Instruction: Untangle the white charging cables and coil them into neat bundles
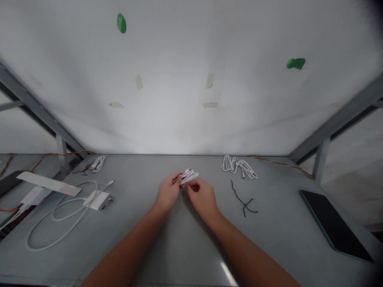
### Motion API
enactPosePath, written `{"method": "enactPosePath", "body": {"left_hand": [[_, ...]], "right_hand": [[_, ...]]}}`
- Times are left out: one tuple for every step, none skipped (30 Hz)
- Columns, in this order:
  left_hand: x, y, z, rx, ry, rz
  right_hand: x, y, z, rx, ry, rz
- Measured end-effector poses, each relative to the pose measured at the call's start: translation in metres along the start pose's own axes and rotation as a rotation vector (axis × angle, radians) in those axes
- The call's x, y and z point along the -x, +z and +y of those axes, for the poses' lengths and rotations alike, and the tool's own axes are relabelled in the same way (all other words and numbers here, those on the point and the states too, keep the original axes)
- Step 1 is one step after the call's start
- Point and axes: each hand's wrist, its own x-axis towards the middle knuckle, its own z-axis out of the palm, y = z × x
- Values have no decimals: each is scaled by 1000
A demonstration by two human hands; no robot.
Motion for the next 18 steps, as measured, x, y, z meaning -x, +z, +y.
{"method": "enactPosePath", "body": {"left_hand": [[1, 0, 1, -24, -6, 15], [2, -1, 3, -64, -6, 19], [3, -2, 5, -121, -2, 14], [4, -4, 8, -188, 8, 4], [5, -5, 11, -258, 27, 1], [6, -7, 14, -327, 49, 6], [7, -8, 17, -390, 72, 13], [8, -8, 19, -443, 98, 23], [10, -8, 21, -488, 124, 30], [11, -8, 23, -530, 147, 31], [13, -8, 24, -571, 162, 27], [15, -8, 25, -610, 170, 18], [16, -8, 27, -644, 175, 4], [17, -9, 28, -671, 174, -13], [18, -9, 30, -685, 171, -33], [18, -9, 31, -685, 167, -51], [18, -10, 33, -672, 159, -62], [18, -11, 33, -651, 140, -69]], "right_hand": [[2, 1, 0, 126, -70, 6], [4, 2, -1, 244, -140, 1], [6, 3, -1, 348, -211, -8], [7, 3, -1, 438, -287, -15], [8, 3, -1, 511, -364, -19], [8, 3, 0, 571, -440, -18], [7, 2, 1, 617, -511, -16], [6, 1, 2, 647, -576, -13], [5, 0, 3, 661, -635, -14], [3, -1, 4, 662, -688, -16], [2, -2, 5, 651, -736, -17], [0, -4, 6, 631, -777, -18], [-2, -5, 6, 607, -809, -18], [-3, -6, 6, 583, -832, -19], [-4, -6, 6, 562, -844, -21], [-4, -7, 6, 544, -847, -22], [-5, -7, 6, 528, -843, -24], [-5, -7, 6, 517, -832, -24]]}}
